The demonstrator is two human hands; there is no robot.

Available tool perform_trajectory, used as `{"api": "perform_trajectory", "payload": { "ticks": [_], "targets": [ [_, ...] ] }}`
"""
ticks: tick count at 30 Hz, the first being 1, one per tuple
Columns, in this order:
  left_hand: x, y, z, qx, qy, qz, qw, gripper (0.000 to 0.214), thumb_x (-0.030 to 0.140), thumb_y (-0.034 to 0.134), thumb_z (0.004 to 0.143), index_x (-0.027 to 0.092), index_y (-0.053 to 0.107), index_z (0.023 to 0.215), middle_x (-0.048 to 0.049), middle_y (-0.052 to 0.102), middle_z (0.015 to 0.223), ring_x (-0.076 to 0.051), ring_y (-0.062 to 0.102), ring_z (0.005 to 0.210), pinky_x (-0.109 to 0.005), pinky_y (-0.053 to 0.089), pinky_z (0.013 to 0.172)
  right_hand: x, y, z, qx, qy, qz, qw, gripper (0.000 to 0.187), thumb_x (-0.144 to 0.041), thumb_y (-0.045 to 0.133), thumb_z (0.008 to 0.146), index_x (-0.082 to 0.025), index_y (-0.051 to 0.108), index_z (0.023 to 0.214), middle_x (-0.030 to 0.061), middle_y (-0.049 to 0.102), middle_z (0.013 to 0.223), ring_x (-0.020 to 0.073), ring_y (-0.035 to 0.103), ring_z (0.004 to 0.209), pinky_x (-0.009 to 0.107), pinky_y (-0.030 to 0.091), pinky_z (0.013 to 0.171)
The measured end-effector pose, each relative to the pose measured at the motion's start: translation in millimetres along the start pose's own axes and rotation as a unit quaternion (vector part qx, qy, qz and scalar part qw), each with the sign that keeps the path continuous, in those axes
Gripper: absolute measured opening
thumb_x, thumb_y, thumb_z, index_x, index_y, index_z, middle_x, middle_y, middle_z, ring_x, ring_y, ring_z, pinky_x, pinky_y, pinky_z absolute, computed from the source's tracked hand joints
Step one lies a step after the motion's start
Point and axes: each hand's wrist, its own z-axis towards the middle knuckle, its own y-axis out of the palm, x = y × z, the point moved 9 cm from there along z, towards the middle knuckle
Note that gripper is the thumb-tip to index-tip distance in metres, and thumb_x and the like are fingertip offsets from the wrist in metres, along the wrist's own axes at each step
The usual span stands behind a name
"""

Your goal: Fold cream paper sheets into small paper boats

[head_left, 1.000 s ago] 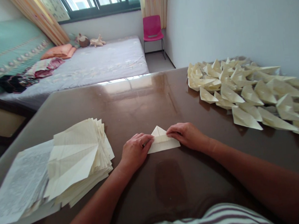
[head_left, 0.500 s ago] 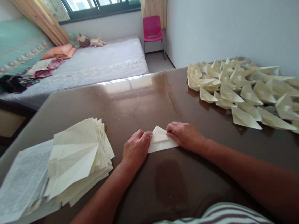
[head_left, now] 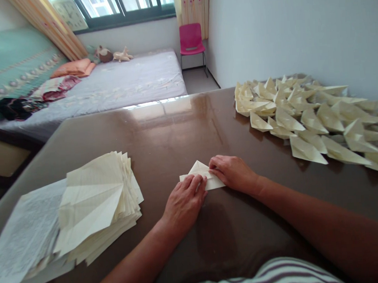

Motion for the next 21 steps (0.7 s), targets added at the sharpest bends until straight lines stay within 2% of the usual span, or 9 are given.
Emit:
{"api": "perform_trajectory", "payload": {
  "ticks": [3, 6, 9, 13, 21],
  "targets": [
    [-1, 0.1, 1, -0.006, -0.001, 0.007, 1.0, 0.034, 0.027, 0.047, 0.095, 0.015, 0.051, 0.127, -0.0095, 0.059, 0.12, -0.025, 0.052, 0.113, -0.038, 0.047, 0.09, -7, -6, -4, 0.023, -0.021, -0.034, 0.999, 0.02, -0.031, 0.044, 0.097, -0.02, 0.06, 0.096, 0.0035, 0.064, 0.094, 0.0159, 0.057, 0.087, 0.027, 0.036, 0.072],
    [-2, -0.5, 1, -0.01, -0.009, 0.015, 1.0, 0.034, 0.026, 0.045, 0.096, 0.015, 0.051, 0.127, -0.0092, 0.058, 0.119, -0.025, 0.052, 0.111, -0.039, 0.048, 0.087, -28, -16, -14, 0.063, -0.075, -0.107, 0.989, 0.019, -0.025, 0.045, 0.097, -0.021, 0.062, 0.106, 0.0068, 0.063, 0.107, 0.0205, 0.052, 0.1, 0.031, 0.035, 0.079],
    [-3, -0.5, 2, -0.017, -0.018, 0.021, 0.999, 0.033, 0.025, 0.045, 0.095, 0.015, 0.051, 0.126, -0.009, 0.058, 0.118, -0.026, 0.052, 0.109, -0.039, 0.047, 0.086, -48, -14, -25, 0.04, -0.119, -0.153, 0.98, 0.018, -0.022, 0.05, 0.094, -0.021, 0.063, 0.107, 0.0073, 0.063, 0.107, 0.0221, 0.05, 0.098, 0.035, 0.034, 0.079],
    [-2, -1.0, 3, -0.022, -0.02, 0.03, 0.999, 0.034, 0.026, 0.045, 0.095, 0.016, 0.05, 0.127, -0.0099, 0.058, 0.117, -0.025, 0.051, 0.108, -0.038, 0.047, 0.085, -57, -6, -33, 0.01, -0.105, -0.196, 0.975, 0.022, -0.015, 0.051, 0.091, -0.015, 0.061, 0.111, 0.0105, 0.063, 0.105, 0.0235, 0.051, 0.094, 0.037, 0.035, 0.072],
    [-3, -3.8, -3, -0.032, -0.034, 0.052, 0.998, 0.037, 0.029, 0.046, 0.095, 0.014, 0.049, 0.129, -0.0111, 0.057, 0.12, -0.025, 0.05, 0.11, -0.039, 0.045, 0.084, -60, -3, -43, 0.018, -0.098, -0.245, 0.964, 0.026, -0.01, 0.049, 0.088, -0.01, 0.064, 0.109, 0.014, 0.062, 0.109, 0.0266, 0.051, 0.095, 0.042, 0.038, 0.072]
  ]
}}
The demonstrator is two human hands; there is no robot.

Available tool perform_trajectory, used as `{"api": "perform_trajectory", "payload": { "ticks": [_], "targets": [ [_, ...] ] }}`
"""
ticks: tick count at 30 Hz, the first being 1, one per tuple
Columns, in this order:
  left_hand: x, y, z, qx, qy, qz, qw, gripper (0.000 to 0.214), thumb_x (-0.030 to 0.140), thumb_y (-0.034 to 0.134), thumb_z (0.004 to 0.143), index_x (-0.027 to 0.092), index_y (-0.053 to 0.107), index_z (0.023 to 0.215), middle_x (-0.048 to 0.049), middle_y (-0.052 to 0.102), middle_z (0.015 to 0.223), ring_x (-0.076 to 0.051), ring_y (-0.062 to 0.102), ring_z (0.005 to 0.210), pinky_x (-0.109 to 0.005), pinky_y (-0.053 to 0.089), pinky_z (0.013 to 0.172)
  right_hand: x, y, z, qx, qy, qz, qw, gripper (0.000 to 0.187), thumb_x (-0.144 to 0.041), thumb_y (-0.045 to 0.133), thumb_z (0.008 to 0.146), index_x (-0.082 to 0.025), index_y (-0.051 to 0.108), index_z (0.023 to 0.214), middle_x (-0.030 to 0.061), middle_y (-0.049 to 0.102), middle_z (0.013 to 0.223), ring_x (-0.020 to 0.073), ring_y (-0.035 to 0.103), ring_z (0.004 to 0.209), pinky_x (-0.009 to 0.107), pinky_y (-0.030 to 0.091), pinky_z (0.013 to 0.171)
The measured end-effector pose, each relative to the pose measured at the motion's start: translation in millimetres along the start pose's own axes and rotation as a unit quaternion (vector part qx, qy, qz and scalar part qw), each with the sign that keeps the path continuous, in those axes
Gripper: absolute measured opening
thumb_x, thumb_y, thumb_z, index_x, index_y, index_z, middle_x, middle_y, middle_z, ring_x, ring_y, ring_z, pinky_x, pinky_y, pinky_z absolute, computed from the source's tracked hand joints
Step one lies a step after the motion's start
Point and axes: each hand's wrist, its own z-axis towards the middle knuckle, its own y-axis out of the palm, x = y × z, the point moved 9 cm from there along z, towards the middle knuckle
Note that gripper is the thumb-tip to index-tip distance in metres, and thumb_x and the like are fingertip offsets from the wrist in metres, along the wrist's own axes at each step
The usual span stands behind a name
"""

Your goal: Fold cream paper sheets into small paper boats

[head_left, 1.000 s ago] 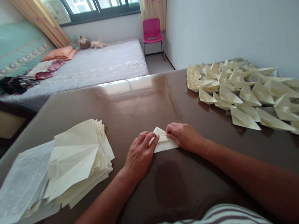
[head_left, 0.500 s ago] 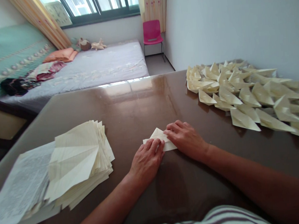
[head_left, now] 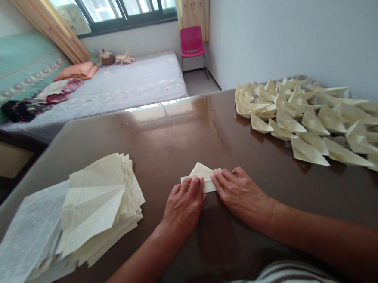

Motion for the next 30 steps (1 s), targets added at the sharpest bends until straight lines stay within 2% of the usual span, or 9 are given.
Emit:
{"api": "perform_trajectory", "payload": {
  "ticks": [5, 12, 16, 20, 24, 30],
  "targets": [
    [-4, -5.5, -5, 0.003, -0.014, 0.039, 0.999, 0.036, 0.03, 0.049, 0.094, 0.011, 0.053, 0.124, -0.0114, 0.06, 0.113, -0.025, 0.053, 0.104, -0.038, 0.046, 0.08, 5, 2, -4, -0.03, 0.029, -0.017, 0.999, 0.028, -0.006, 0.045, 0.086, -0.01, 0.067, 0.103, 0.0171, 0.062, 0.113, 0.0265, 0.054, 0.089, 0.042, 0.039, 0.07],
    [-13, -3.6, -8, -0.027, -0.03, 0.078, 0.996, 0.027, 0.021, 0.045, 0.094, 0.007, 0.061, 0.111, -0.0114, 0.061, 0.093, -0.025, 0.057, 0.087, -0.038, 0.05, 0.071, 10, 3, -5, -0.053, 0.047, -0.026, 0.997, 0.031, -0.003, 0.044, 0.084, -0.009, 0.069, 0.1, 0.0168, 0.064, 0.096, 0.0267, 0.055, 0.081, 0.042, 0.039, 0.066],
    [-10, -3.2, -8, -0.009, -0.014, 0.062, 0.998, 0.026, 0.014, 0.045, 0.092, 0.009, 0.06, 0.112, -0.014, 0.06, 0.105, -0.026, 0.056, 0.101, -0.04, 0.05, 0.085, 7, 3, -4, -0.034, 0.042, -0.026, 0.998, 0.029, -0.004, 0.044, 0.084, -0.009, 0.069, 0.099, 0.0164, 0.064, 0.098, 0.0273, 0.054, 0.084, 0.044, 0.04, 0.071],
    [-1, -0.8, -5, 0.003, 0.02, -0.007, 1.0, 0.035, 0.011, 0.041, 0.092, 0.012, 0.053, 0.125, -0.0129, 0.058, 0.118, -0.025, 0.052, 0.114, -0.041, 0.044, 0.099, -6, 1, -2, 0.013, 0.014, -0.017, 1.0, 0.033, -0.005, 0.044, 0.087, -0.009, 0.065, 0.111, 0.0163, 0.061, 0.115, 0.0278, 0.051, 0.1, 0.047, 0.04, 0.083],
    [2, 1.1, 0, -0.017, 0.034, -0.036, 0.999, 0.033, 0.015, 0.044, 0.093, 0.014, 0.053, 0.125, -0.0104, 0.058, 0.118, -0.025, 0.053, 0.113, -0.038, 0.046, 0.097, -13, 3, -1, 0.018, -0.006, 0.004, 1.0, 0.033, -0.009, 0.045, 0.088, -0.01, 0.062, 0.117, 0.0146, 0.061, 0.116, 0.0268, 0.05, 0.102, 0.044, 0.041, 0.079],
    [-1, -0.7, 2, -0.02, 0.029, -0.034, 0.999, 0.034, 0.017, 0.049, 0.092, 0.014, 0.052, 0.126, -0.0107, 0.057, 0.12, -0.025, 0.052, 0.112, -0.037, 0.049, 0.094, 0, 1, -1, -0.02, 0.026, -0.011, 0.999, 0.028, -0.008, 0.046, 0.086, -0.01, 0.067, 0.105, 0.0156, 0.063, 0.105, 0.0268, 0.054, 0.088, 0.043, 0.039, 0.07]
  ]
}}
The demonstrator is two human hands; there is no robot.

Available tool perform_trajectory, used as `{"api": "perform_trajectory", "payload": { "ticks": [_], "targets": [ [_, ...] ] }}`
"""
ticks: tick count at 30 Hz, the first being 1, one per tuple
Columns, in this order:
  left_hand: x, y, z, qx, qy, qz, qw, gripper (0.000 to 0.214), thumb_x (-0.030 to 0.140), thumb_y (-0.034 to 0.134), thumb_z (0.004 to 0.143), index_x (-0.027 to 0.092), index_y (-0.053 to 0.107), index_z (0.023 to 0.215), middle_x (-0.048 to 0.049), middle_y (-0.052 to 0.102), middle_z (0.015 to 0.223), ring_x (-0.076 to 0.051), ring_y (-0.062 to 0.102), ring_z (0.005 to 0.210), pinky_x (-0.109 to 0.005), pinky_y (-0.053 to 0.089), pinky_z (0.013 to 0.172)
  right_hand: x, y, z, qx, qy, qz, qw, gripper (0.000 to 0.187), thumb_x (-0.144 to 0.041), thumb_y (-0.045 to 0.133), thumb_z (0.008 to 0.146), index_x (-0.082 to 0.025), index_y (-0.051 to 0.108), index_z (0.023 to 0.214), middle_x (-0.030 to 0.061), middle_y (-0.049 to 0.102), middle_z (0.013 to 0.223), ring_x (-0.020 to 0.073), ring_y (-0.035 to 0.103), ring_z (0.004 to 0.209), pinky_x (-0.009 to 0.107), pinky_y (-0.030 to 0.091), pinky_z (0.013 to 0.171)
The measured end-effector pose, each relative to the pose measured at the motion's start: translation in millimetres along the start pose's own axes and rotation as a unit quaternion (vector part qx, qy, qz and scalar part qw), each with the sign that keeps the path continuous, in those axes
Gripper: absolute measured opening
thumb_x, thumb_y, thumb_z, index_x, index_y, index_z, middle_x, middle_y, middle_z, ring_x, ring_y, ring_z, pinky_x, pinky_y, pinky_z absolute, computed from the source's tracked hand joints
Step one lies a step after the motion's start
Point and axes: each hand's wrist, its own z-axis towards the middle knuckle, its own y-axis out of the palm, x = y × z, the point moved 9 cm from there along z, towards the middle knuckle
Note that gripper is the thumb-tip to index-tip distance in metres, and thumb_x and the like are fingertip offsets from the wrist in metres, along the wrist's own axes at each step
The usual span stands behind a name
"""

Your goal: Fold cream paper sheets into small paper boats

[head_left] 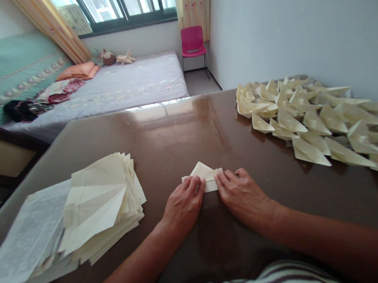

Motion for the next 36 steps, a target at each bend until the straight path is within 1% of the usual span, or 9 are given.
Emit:
{"api": "perform_trajectory", "payload": {
  "ticks": [4, 7, 12, 17, 22, 27, 32, 36],
  "targets": [
    [-3, 1.4, 0, 0.01, 0.0, 0.013, 1.0, 0.033, 0.019, 0.048, 0.093, 0.014, 0.052, 0.126, -0.0103, 0.056, 0.122, -0.024, 0.05, 0.113, -0.036, 0.051, 0.092, 9, -1, 0, -0.03, 0.02, 0.007, 0.999, 0.026, -0.005, 0.046, 0.085, -0.01, 0.068, 0.097, 0.0142, 0.063, 0.094, 0.0262, 0.056, 0.08, 0.042, 0.037, 0.065],
    [-6, 1.7, 3, 0.016, -0.002, 0.022, 1.0, 0.032, 0.019, 0.05, 0.092, 0.013, 0.054, 0.124, -0.0098, 0.057, 0.123, -0.024, 0.051, 0.112, -0.034, 0.053, 0.088, 15, 0, 2, -0.048, 0.033, 0.012, 0.998, 0.024, -0.005, 0.047, 0.084, -0.01, 0.069, 0.093, 0.0129, 0.063, 0.087, 0.0261, 0.056, 0.078, 0.041, 0.036, 0.065],
    [-11, -3.0, 7, 0.037, 0.002, 0.042, 0.998, 0.028, 0.018, 0.052, 0.092, 0.016, 0.057, 0.119, -0.0075, 0.061, 0.115, -0.021, 0.056, 0.103, -0.031, 0.056, 0.078, 21, 1, 8, -0.069, 0.037, 0.032, 0.996, 0.022, -0.008, 0.048, 0.087, -0.012, 0.068, 0.092, 0.0122, 0.063, 0.087, 0.0249, 0.058, 0.079, 0.038, 0.034, 0.065],
    [-1, -6.6, 6, 0.054, 0.037, 0.051, 0.997, 0.025, 0.018, 0.051, 0.092, 0.014, 0.058, 0.115, -0.0073, 0.063, 0.109, -0.021, 0.058, 0.101, -0.031, 0.057, 0.076, 25, 1, 11, -0.08, 0.041, 0.046, 0.995, 0.02, -0.009, 0.048, 0.088, -0.013, 0.067, 0.09, 0.0115, 0.065, 0.09, 0.024, 0.06, 0.081, 0.036, 0.033, 0.067],
    [1, -6.4, 5, 0.064, 0.034, 0.068, 0.995, 0.024, 0.016, 0.054, 0.09, 0.012, 0.059, 0.113, -0.0077, 0.064, 0.103, -0.022, 0.06, 0.096, -0.03, 0.057, 0.071, 29, 1, 13, -0.072, 0.05, 0.056, 0.995, 0.018, -0.01, 0.048, 0.089, -0.014, 0.066, 0.089, 0.0112, 0.065, 0.091, 0.0237, 0.06, 0.082, 0.036, 0.031, 0.067],
    [-3, -6.6, 6, 0.075, 0.027, 0.068, 0.994, 0.023, 0.017, 0.057, 0.089, 0.014, 0.059, 0.112, -0.0057, 0.064, 0.1, -0.02, 0.059, 0.092, -0.029, 0.054, 0.068, 32, 4, 14, -0.056, 0.054, 0.059, 0.995, 0.017, -0.011, 0.047, 0.09, -0.015, 0.064, 0.091, 0.0099, 0.064, 0.091, 0.0233, 0.059, 0.082, 0.036, 0.03, 0.066],
    [-8, -9.6, 7, 0.107, 0.016, 0.047, 0.993, 0.016, 0.023, 0.055, 0.092, 0.02, 0.06, 0.106, -0.002, 0.064, 0.095, -0.018, 0.058, 0.086, -0.029, 0.05, 0.067, 27, 7, 16, -0.036, 0.03, 0.06, 0.997, 0.017, -0.014, 0.046, 0.092, -0.015, 0.063, 0.095, 0.0092, 0.063, 0.093, 0.0232, 0.059, 0.083, 0.035, 0.029, 0.066],
    [-6, -11.3, 7, 0.123, 0.026, 0.023, 0.992, 0.02, 0.031, 0.05, 0.095, 0.022, 0.06, 0.109, -0.002, 0.064, 0.098, -0.017, 0.057, 0.089, -0.029, 0.047, 0.07, 37, 10, 18, -0.04, 0.045, 0.084, 0.995, 0.022, -0.025, 0.042, 0.097, -0.018, 0.062, 0.091, 0.008, 0.064, 0.09, 0.0226, 0.06, 0.083, 0.034, 0.029, 0.066]
  ]
}}
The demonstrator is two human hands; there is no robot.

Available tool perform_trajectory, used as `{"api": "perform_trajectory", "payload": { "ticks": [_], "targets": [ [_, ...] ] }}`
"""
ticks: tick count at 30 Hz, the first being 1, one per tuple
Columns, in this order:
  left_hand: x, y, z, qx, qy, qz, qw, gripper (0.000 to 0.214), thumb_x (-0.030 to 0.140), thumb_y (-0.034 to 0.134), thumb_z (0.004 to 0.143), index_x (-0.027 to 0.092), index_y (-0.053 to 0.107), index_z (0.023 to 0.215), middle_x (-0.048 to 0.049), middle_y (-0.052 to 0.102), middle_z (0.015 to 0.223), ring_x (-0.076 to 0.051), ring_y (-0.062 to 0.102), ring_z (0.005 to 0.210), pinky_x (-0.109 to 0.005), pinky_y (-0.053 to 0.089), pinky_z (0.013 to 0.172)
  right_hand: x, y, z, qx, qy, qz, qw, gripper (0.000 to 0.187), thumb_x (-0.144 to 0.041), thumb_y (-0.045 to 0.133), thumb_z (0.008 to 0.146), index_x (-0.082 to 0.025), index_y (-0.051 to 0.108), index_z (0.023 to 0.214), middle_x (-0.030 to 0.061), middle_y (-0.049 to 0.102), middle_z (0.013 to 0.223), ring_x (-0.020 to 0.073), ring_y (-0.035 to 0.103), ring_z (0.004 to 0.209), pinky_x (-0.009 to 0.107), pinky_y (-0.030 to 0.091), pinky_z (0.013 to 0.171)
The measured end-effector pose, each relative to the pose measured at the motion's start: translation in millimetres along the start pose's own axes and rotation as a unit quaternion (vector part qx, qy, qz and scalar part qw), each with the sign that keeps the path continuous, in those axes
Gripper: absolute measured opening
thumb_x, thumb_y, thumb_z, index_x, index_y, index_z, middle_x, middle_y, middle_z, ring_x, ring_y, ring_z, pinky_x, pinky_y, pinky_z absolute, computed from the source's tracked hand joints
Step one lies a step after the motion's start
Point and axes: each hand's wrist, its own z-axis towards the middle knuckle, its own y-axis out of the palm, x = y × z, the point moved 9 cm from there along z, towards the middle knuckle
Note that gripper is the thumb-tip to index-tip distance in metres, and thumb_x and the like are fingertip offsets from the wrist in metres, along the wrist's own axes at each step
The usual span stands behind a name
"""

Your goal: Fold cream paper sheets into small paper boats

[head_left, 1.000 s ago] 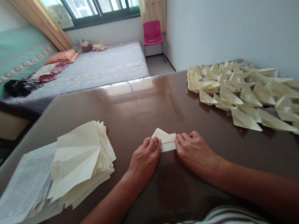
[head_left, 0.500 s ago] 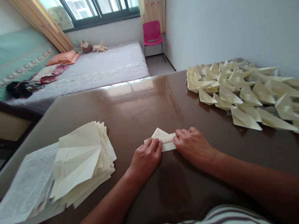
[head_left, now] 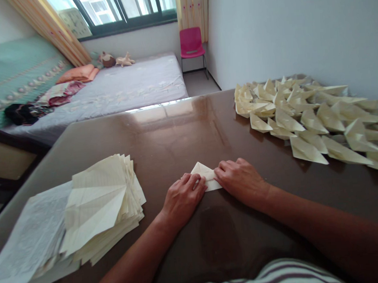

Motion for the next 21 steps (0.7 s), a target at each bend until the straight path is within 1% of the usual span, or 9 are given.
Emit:
{"api": "perform_trajectory", "payload": {
  "ticks": [4, 7, 10, 14, 17, 21],
  "targets": [
    [2, -2.0, 0, 0.004, -0.004, -0.016, 1.0, 0.022, 0.034, 0.048, 0.096, 0.023, 0.06, 0.111, -0.0022, 0.064, 0.101, -0.016, 0.057, 0.091, -0.029, 0.046, 0.072, 14, 3, 5, -0.015, 0.018, 0.061, 0.998, 0.023, -0.036, 0.043, 0.096, -0.019, 0.059, 0.097, 0.006, 0.066, 0.094, 0.02, 0.062, 0.079, 0.03, 0.03, 0.062],
    [1, -3.6, 0, 0.008, -0.012, -0.018, 1.0, 0.023, 0.035, 0.049, 0.095, 0.023, 0.061, 0.111, -0.0026, 0.064, 0.101, -0.016, 0.056, 0.091, -0.028, 0.046, 0.072, 21, 9, 6, -0.021, 0.033, 0.13, 0.991, 0.022, -0.037, 0.045, 0.094, -0.021, 0.058, 0.102, 0.0033, 0.066, 0.098, 0.0175, 0.062, 0.077, 0.027, 0.031, 0.06],
    [1, -3.9, 1, 0.007, -0.015, -0.018, 1.0, 0.023, 0.034, 0.049, 0.095, 0.023, 0.061, 0.111, -0.003, 0.065, 0.101, -0.017, 0.057, 0.091, -0.028, 0.046, 0.072, 25, 16, 6, -0.027, 0.046, 0.178, 0.983, 0.019, -0.036, 0.046, 0.093, -0.024, 0.058, 0.101, 0.0007, 0.067, 0.095, 0.0164, 0.062, 0.077, 0.026, 0.032, 0.061],
    [2, -2.4, 0, 0.0, -0.014, -0.017, 1.0, 0.025, 0.036, 0.049, 0.095, 0.023, 0.061, 0.112, -0.0032, 0.065, 0.102, -0.018, 0.057, 0.092, -0.029, 0.047, 0.072, 27, 19, 7, -0.034, 0.05, 0.199, 0.978, 0.017, -0.035, 0.048, 0.091, -0.024, 0.058, 0.098, -0.0002, 0.067, 0.091, 0.0155, 0.061, 0.075, 0.026, 0.031, 0.06],
    [-2, -2.2, -2, -0.001, -0.023, -0.019, 1.0, 0.026, 0.037, 0.048, 0.095, 0.022, 0.061, 0.113, -0.0026, 0.065, 0.104, -0.018, 0.056, 0.095, -0.029, 0.048, 0.074, 25, 16, 7, -0.03, 0.041, 0.191, 0.98, 0.017, -0.035, 0.048, 0.091, -0.024, 0.059, 0.097, 0.0001, 0.067, 0.091, 0.0152, 0.061, 0.074, 0.026, 0.03, 0.06],
    [-4, -3.4, -4, -0.003, -0.026, -0.024, 0.999, 0.034, 0.046, 0.049, 0.093, 0.022, 0.061, 0.114, -0.0038, 0.064, 0.107, -0.02, 0.056, 0.099, -0.031, 0.05, 0.077, 24, 12, 6, -0.025, 0.038, 0.17, 0.984, 0.021, -0.04, 0.048, 0.091, -0.023, 0.059, 0.098, 0.0018, 0.067, 0.095, 0.0159, 0.061, 0.074, 0.026, 0.03, 0.059]
  ]
}}
